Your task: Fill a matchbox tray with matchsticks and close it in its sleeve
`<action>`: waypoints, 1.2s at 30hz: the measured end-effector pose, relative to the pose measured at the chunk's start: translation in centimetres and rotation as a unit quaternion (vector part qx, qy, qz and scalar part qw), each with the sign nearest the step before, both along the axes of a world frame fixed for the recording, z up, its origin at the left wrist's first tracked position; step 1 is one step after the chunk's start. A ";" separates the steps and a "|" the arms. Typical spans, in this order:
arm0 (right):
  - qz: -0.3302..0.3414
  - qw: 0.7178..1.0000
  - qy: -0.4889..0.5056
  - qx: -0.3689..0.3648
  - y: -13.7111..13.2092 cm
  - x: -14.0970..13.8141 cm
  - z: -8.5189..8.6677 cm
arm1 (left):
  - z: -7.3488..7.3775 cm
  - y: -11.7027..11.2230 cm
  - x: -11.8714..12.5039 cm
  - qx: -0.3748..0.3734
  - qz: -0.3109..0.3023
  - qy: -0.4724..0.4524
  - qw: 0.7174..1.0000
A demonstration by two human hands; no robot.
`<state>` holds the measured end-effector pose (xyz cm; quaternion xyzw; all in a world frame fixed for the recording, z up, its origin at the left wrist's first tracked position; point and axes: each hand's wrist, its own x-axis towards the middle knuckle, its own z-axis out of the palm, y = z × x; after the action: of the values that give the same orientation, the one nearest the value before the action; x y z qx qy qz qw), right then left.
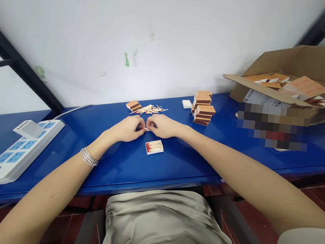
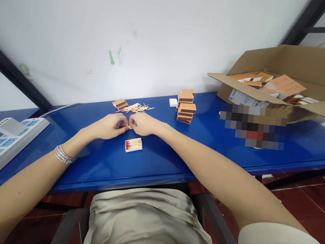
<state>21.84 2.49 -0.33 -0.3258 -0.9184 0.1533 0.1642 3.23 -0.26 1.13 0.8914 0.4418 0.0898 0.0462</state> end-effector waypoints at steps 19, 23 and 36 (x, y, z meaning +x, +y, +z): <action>-0.020 0.999 -0.017 -0.035 -0.2 0.3 0.5 | -0.8 0.3 -0.1 -0.004 -0.028 0.002 1.000; -0.020 0.999 -0.028 -0.022 0.0 0.2 0.0 | -1.0 0.4 -0.2 -0.005 -0.035 0.003 0.999; 0.041 0.996 -0.046 -0.059 -1.5 1.7 3.3 | 1.7 -2.7 1.0 -0.011 -0.007 0.005 1.000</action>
<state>23.58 0.95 3.02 -0.3038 -0.9269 0.1984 0.0957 4.27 -3.01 2.83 0.8943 0.4370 0.0800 0.0538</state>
